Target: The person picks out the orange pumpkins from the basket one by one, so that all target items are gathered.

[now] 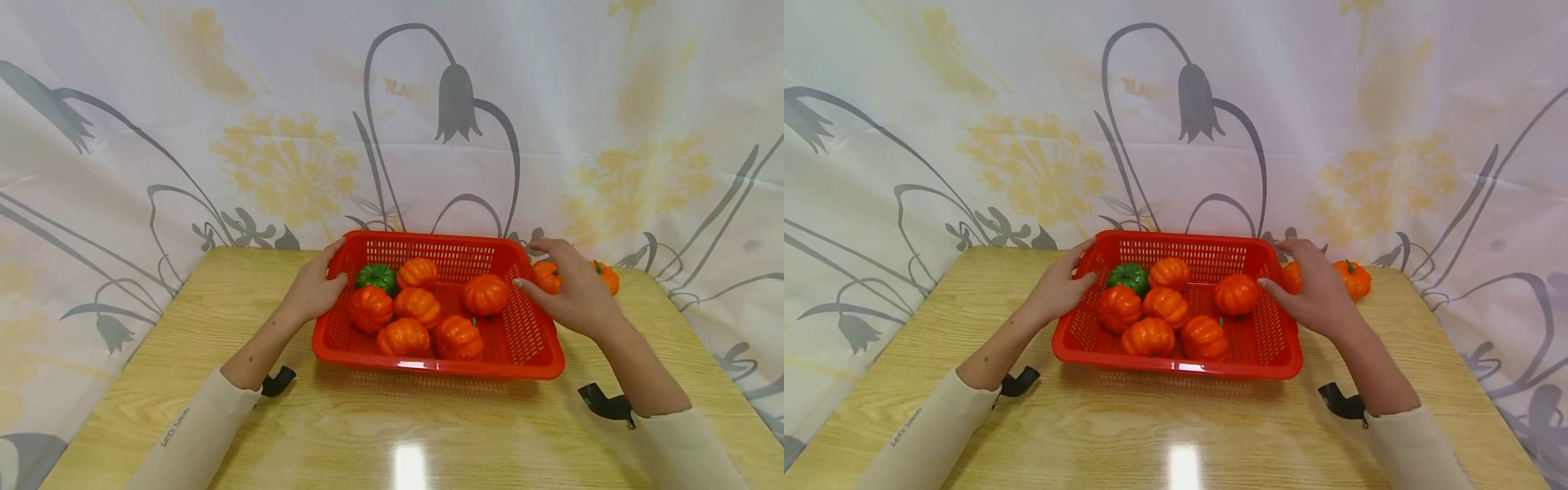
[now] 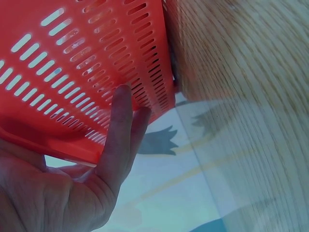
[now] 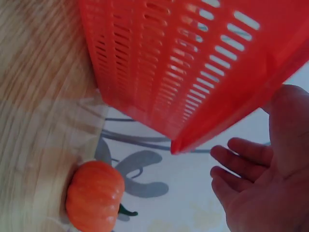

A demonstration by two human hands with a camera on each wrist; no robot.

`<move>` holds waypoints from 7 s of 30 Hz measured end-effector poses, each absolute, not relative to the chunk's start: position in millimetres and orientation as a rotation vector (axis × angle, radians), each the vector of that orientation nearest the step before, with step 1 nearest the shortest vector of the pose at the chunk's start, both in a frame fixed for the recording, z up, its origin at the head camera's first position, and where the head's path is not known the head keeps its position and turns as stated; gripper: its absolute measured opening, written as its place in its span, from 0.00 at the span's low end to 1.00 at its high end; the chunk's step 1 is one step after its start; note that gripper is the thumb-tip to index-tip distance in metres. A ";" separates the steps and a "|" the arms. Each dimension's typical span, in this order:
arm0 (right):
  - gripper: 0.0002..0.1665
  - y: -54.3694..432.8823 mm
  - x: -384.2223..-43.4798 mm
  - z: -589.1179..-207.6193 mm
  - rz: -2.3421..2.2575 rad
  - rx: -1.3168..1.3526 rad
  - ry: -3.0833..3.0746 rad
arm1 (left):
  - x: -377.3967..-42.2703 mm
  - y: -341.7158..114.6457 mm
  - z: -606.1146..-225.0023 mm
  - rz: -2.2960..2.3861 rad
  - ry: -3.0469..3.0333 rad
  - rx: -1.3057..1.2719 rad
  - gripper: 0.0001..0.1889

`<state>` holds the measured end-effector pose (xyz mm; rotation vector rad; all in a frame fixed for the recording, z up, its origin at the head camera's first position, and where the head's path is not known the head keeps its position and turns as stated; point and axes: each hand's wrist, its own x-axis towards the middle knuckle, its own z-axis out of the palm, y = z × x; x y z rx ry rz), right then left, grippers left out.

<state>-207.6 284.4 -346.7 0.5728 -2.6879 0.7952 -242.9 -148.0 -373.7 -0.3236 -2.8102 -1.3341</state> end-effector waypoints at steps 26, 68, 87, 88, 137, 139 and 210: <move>0.44 252.2 -219.7 -351.0 0.434 0.795 -2.926 | -243.5 -150.0 -373.8 -1.281 -2.802 -0.336 0.37; 0.40 241.6 -235.1 -355.8 0.502 0.826 -2.971 | -244.5 -148.3 -373.8 -1.315 -2.812 -0.318 0.37; 0.44 249.1 -226.7 -337.9 0.770 0.759 -2.940 | -243.1 -147.8 -373.5 -1.338 -2.802 -0.332 0.37; 0.44 250.0 -226.3 -336.9 0.779 0.767 -2.929 | -242.9 -147.7 -373.3 -1.339 -2.803 -0.333 0.37; 0.43 321.9 -206.2 -299.0 0.764 0.546 -2.719 | -243.2 -148.9 -374.8 -1.339 -2.802 -0.324 0.37; 0.44 326.0 -206.3 -298.0 0.737 0.502 -2.743 | -243.0 -148.8 -375.2 -1.341 -2.805 -0.321 0.37; 0.47 440.0 -237.3 -383.6 0.780 -0.401 -2.598 | -241.9 -149.1 -373.4 -1.327 -2.805 -0.324 0.37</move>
